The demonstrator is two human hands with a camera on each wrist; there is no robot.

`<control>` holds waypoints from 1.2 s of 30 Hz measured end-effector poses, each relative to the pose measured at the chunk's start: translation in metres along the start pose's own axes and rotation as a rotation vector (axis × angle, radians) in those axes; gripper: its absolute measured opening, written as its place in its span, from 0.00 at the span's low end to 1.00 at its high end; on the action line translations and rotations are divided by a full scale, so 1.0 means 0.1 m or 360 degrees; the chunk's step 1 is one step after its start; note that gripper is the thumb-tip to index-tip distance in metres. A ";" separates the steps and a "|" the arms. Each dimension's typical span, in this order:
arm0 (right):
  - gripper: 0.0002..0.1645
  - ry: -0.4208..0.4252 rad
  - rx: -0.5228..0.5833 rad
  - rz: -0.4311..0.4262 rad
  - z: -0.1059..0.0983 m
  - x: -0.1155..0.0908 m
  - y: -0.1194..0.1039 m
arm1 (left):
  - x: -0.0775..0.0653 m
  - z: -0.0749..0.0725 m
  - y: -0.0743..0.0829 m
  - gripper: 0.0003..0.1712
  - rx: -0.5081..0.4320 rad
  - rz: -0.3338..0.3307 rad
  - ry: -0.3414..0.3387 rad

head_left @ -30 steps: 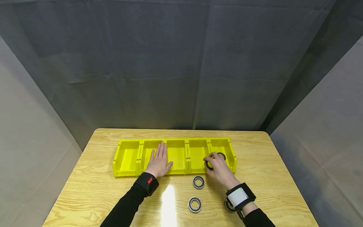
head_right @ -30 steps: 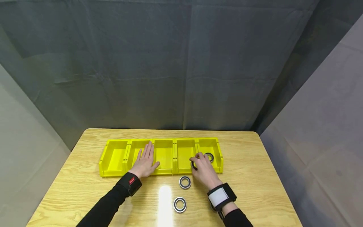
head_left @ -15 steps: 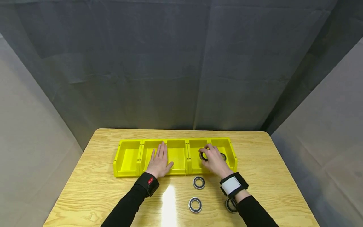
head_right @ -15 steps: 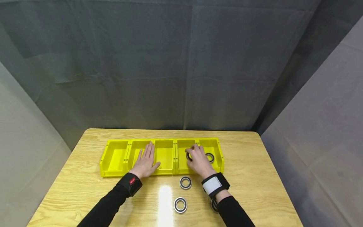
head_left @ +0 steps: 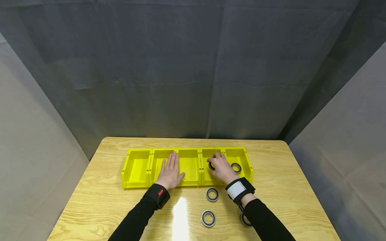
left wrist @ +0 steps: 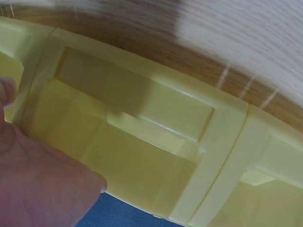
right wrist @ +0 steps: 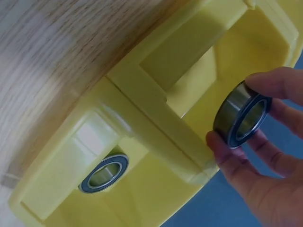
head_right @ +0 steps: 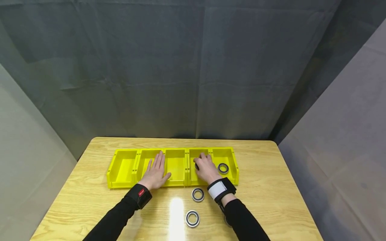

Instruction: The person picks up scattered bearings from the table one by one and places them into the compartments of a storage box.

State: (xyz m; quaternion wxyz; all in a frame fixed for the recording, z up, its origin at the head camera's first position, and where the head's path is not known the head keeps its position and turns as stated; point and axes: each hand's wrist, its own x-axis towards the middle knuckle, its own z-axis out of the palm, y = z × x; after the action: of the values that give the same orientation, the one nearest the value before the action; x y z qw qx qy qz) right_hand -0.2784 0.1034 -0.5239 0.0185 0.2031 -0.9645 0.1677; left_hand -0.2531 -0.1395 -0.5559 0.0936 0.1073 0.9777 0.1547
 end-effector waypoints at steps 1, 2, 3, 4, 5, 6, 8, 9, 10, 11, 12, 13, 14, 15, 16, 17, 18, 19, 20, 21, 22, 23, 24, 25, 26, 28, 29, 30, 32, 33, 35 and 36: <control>0.15 -0.0003 -0.0015 -0.0003 0.01 0.01 -0.01 | -0.01 -0.02 0.01 0.48 -0.0003 0.0000 0.0000; 0.13 -0.0010 -0.0023 -0.0005 0.03 0.03 -0.01 | -0.02 -0.03 0.02 0.48 -0.0006 -0.0001 -0.0002; 0.11 -0.0019 -0.0034 -0.0004 0.04 0.04 -0.02 | -0.02 -0.05 0.03 0.48 -0.0014 0.0001 0.0002; 0.10 -0.0034 -0.0045 0.0005 0.05 0.05 -0.03 | -0.02 -0.05 0.03 0.48 -0.0012 0.0000 0.0004; 0.10 -0.0056 -0.0051 0.0023 0.07 0.06 -0.04 | -0.02 -0.05 0.03 0.48 -0.0001 -0.0004 -0.0005; 0.11 -0.0077 -0.0053 0.0042 0.09 0.07 -0.05 | -0.01 -0.05 0.03 0.48 0.0000 -0.0004 -0.0009; 0.12 -0.0125 -0.0058 0.0075 0.13 0.08 -0.06 | -0.01 -0.05 0.03 0.49 -0.0011 -0.0001 -0.0008; 0.14 -0.0148 -0.0063 0.0096 0.15 0.09 -0.06 | -0.01 -0.04 0.03 0.49 -0.0013 0.0000 -0.0006; 0.15 -0.0172 -0.0068 0.0117 0.17 0.10 -0.07 | -0.01 -0.05 0.04 0.49 -0.0011 -0.0002 -0.0008; 0.16 -0.0195 -0.0067 0.0141 0.19 0.11 -0.07 | -0.01 -0.05 0.04 0.48 -0.0002 -0.0005 -0.0012; 0.16 -0.0216 -0.0075 0.0158 0.21 0.12 -0.07 | -0.02 -0.05 0.04 0.48 -0.0008 -0.0003 -0.0005; 0.16 -0.0234 -0.0082 0.0174 0.23 0.12 -0.07 | -0.02 -0.05 0.05 0.48 -0.0007 -0.0003 -0.0002; 0.16 -0.0255 -0.0087 0.0189 0.24 0.13 -0.07 | -0.02 -0.05 0.04 0.48 -0.0006 -0.0004 -0.0002; 0.15 -0.0264 -0.0089 0.0195 0.26 0.13 -0.07 | -0.02 -0.05 0.04 0.48 0.0001 -0.0006 -0.0006; 0.15 -0.0274 -0.0087 0.0202 0.27 0.14 -0.07 | -0.01 -0.04 0.04 0.48 -0.0002 -0.0004 -0.0005; 0.14 -0.0282 -0.0084 0.0204 0.28 0.14 -0.06 | -0.01 -0.04 0.04 0.48 0.0001 -0.0001 -0.0007; 0.13 -0.0284 -0.0080 0.0201 0.29 0.14 -0.06 | -0.01 -0.03 0.04 0.48 -0.0011 0.0004 0.0000; 0.13 -0.0283 -0.0073 0.0196 0.30 0.14 -0.05 | 0.00 -0.02 0.03 0.48 -0.0004 0.0003 -0.0004; 0.12 -0.0277 -0.0069 0.0185 0.32 0.14 -0.05 | 0.01 0.00 0.02 0.49 0.0000 0.0002 -0.0003; 0.11 -0.0269 -0.0069 0.0175 0.33 0.14 -0.04 | 0.02 0.01 0.01 0.49 0.0012 0.0001 -0.0005; 0.11 -0.0266 -0.0065 0.0172 0.34 0.13 -0.04 | 0.02 0.02 0.00 0.49 0.0014 0.0003 0.0002; 0.11 -0.0259 -0.0067 0.0166 0.35 0.13 -0.03 | 0.03 0.04 -0.01 0.49 0.0026 -0.0001 -0.0004; 0.11 -0.0255 -0.0067 0.0162 0.37 0.13 -0.03 | 0.04 0.05 -0.01 0.50 0.0026 0.0000 0.0003; 0.11 -0.0253 -0.0067 0.0161 0.38 0.12 -0.03 | 0.04 0.05 -0.02 0.50 0.0037 -0.0001 -0.0001; 0.11 -0.0257 -0.0073 0.0163 0.39 0.12 -0.02 | 0.04 0.06 -0.03 0.50 0.0016 0.0006 0.0011; 0.12 -0.0261 -0.0082 0.0169 0.42 0.12 -0.01 | 0.05 0.07 -0.03 0.50 0.0003 0.0013 0.0018; 0.12 -0.0259 -0.0089 0.0166 0.43 0.12 -0.01 | 0.05 0.07 -0.03 0.50 0.0001 0.0014 0.0015; 0.12 -0.0254 -0.0096 0.0162 0.45 0.12 -0.01 | 0.05 0.07 -0.04 0.50 -0.0004 0.0019 0.0025; 0.12 -0.0244 -0.0119 0.0156 0.47 0.11 0.00 | 0.05 0.08 -0.04 0.50 -0.0014 0.0030 0.0045; 0.12 -0.0234 -0.0128 0.0151 0.47 0.11 0.01 | 0.05 0.08 -0.05 0.50 -0.0004 0.0031 0.0050; 0.12 -0.0227 -0.0142 0.0144 0.47 0.10 0.01 | 0.04 0.08 -0.05 0.49 -0.0011 0.0039 0.0062; 0.12 -0.0223 -0.0145 0.0139 0.46 0.10 0.01 | 0.04 0.09 -0.05 0.49 -0.0012 0.0041 0.0065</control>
State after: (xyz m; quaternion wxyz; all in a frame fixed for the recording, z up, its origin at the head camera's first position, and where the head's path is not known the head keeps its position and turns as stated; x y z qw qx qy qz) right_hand -0.2864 0.0853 -0.5670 -0.0471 0.1711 -0.9780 0.1095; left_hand -0.2562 -0.1406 -0.5661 0.0721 0.1164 0.9773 0.1618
